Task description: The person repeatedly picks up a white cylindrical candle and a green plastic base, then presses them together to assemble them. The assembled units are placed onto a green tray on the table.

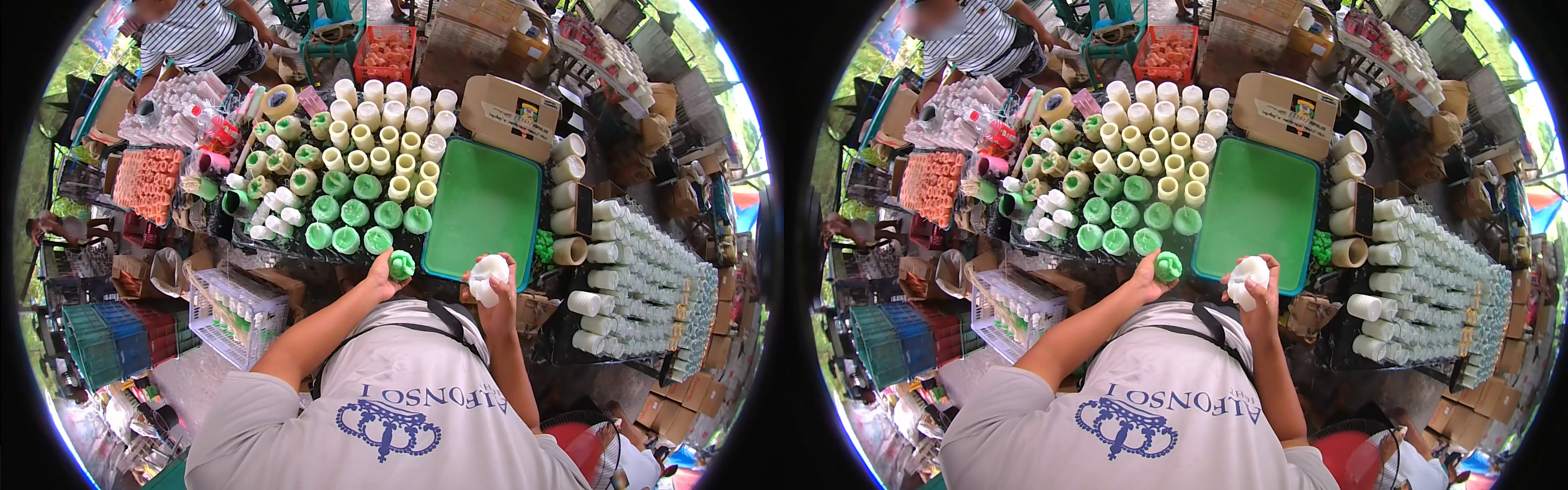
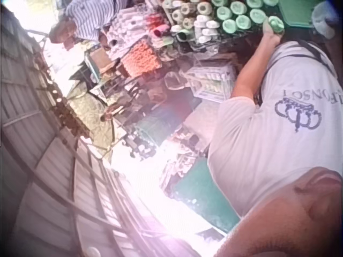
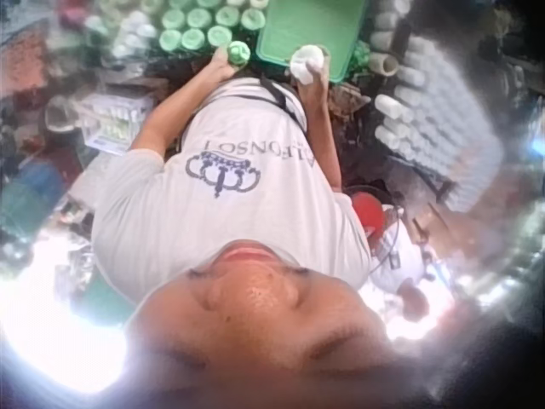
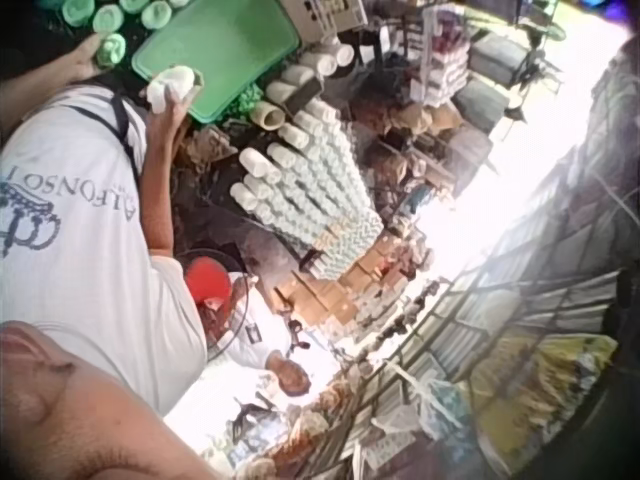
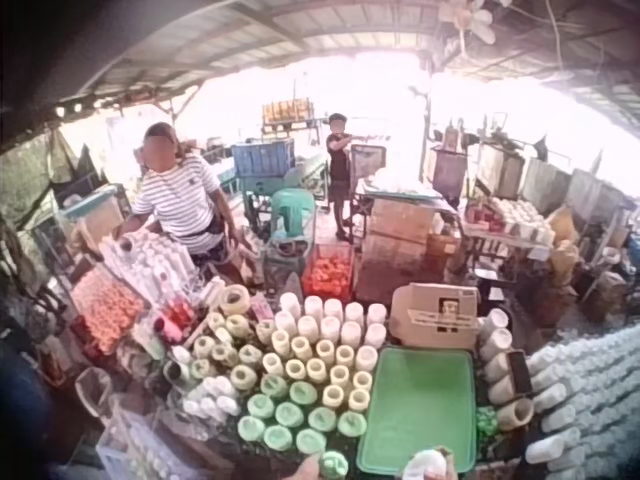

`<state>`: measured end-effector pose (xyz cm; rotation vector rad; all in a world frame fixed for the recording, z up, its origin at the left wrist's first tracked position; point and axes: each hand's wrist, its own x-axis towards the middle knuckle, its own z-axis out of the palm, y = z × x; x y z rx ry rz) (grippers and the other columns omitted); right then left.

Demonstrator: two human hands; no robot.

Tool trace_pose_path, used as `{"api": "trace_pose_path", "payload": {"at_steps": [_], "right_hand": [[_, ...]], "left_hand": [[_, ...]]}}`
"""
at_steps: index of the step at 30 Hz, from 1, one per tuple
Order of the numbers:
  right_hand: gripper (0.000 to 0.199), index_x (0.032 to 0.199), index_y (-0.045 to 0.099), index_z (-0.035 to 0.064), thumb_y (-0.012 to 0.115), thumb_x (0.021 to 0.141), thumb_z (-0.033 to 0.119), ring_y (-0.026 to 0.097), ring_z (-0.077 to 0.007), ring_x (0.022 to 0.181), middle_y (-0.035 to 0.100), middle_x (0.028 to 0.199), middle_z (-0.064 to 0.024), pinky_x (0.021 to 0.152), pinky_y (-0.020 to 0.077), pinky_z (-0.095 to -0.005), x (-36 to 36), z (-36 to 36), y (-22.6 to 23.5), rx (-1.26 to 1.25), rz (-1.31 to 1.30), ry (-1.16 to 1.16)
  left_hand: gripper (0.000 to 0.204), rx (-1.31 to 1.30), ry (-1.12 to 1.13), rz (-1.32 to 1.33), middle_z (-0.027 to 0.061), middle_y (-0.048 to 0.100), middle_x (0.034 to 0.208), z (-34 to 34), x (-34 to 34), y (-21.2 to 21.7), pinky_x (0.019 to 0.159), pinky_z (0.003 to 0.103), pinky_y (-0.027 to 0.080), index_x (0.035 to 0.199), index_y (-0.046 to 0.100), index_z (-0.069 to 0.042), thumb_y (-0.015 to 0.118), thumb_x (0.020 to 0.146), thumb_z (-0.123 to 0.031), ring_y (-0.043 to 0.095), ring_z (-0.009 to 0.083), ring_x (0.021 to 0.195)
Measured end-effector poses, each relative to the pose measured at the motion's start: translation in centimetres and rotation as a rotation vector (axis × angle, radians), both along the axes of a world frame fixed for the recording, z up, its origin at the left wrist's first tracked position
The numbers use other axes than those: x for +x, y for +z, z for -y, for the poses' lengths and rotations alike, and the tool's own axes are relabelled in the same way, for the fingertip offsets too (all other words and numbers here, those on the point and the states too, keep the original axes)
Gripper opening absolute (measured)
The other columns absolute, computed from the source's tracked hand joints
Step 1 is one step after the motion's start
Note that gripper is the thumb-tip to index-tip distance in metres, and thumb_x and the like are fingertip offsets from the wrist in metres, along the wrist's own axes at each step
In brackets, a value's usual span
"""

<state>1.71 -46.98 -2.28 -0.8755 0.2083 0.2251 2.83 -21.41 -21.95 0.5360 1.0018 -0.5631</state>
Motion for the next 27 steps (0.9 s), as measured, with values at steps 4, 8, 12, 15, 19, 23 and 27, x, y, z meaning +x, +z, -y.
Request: {"api": "trace_pose_path", "payload": {"at_steps": [4, 8, 12, 15, 19, 23, 27], "right_hand": [[0.067, 0.143, 0.036, 0.012, 0.074, 0.089, 0.019, 0.07, -0.0338, 0.1, 0.058, 0.125, -0.0152, 0.072, 0.0636, -0.0417, -0.2, 0.1, 0.2, -0.058, -0.012, -0.005], [0.066, 0.143, 0.036, 0.0116, 0.073, 0.089, 0.019, 0.07, -0.0334, 0.1, 0.058, 0.125, -0.015, 0.073, 0.0638, -0.0414, -0.6, 0.3, 0.3, -0.093, -0.022, -0.003], [0.065, 0.142, 0.037, 0.0112, 0.073, 0.089, 0.019, 0.071, -0.0328, 0.1, 0.058, 0.124, -0.015, 0.073, 0.0639, -0.0413, -0.9, 0.4, 0.1, -0.119, -0.034, -0.006], [0.065, 0.142, 0.037, 0.0111, 0.073, 0.089, 0.019, 0.071, -0.0324, 0.099, 0.058, 0.124, -0.0149, 0.074, 0.0639, -0.0413, -0.8, 0.2, -0.2, -0.122, -0.039, -0.003], [0.065, 0.142, 0.037, 0.0111, 0.073, 0.088, 0.019, 0.071, -0.0325, 0.099, 0.058, 0.124, -0.0149, 0.074, 0.064, -0.0416, -0.3, -0.3, 0.0, -0.13, -0.032, 0.02], [0.065, 0.142, 0.037, 0.0111, 0.072, 0.088, 0.019, 0.071, -0.0323, 0.1, 0.058, 0.124, -0.0147, 0.074, 0.064, -0.0415, 0.1, -0.4, -0.3, -0.144, -0.016, 0.036], [0.065, 0.142, 0.037, 0.0112, 0.072, 0.088, 0.02, 0.071, -0.0323, 0.1, 0.058, 0.124, -0.0145, 0.075, 0.0638, -0.0407, -0.2, -0.2, -0.5, -0.172, -0.029, 0.044]], "left_hand": [[0.043, -0.002, 0.078, -0.052, 0.0052, 0.071, 0.107, 1.5, 0.7, -3.2, 0.08, 0.046, 0.054, 0.112, 0.067, -0.019, 0.054, 0.106, -0.06, 0.066, 0.0257, 0.098], [0.042, 0.025, 0.123, -0.065, 0.0037, 0.071, 0.105, 3.3, 1.0, -4.6, 0.077, 0.046, 0.053, 0.11, 0.068, -0.021, 0.052, 0.105, -0.058, 0.065, 0.0255, 0.097], [0.045, 0.159, 0.107, -0.101, 0.0028, 0.071, 0.102, 4.6, 1.4, -5.0, 0.076, 0.046, 0.052, 0.108, 0.069, -0.019, 0.058, 0.102, -0.063, 0.065, 0.0236, 0.095], [0.048, 0.342, 0.075, -0.163, 0.003, 0.071, 0.101, 5.7, 1.8, -4.7, 0.074, 0.046, 0.053, 0.108, 0.069, -0.017, 0.067, 0.098, -0.064, 0.065, 0.0223, 0.093], [0.058, 0.49, 0.029, -0.148, 0.0061, 0.066, 0.102, 5.1, 2.0, -5.9, 0.06, 0.036, 0.054, 0.113, 0.064, -0.004, 0.075, 0.097, -0.059, 0.063, 0.0206, 0.084], [0.041, 0.521, 0.098, -0.136, 0.0031, 0.069, 0.103, 4.7, 2.2, -6.6, 0.06, 0.036, 0.054, 0.12, 0.068, -0.012, 0.07, 0.104, -0.05, 0.064, 0.017, 0.084], [0.034, 0.554, 0.029, -0.106, 0.0023, 0.07, 0.106, 4.4, 1.2, -4.1, 0.058, 0.035, 0.054, 0.13, 0.068, -0.015, 0.064, 0.109, -0.042, 0.065, 0.0162, 0.084]]}}
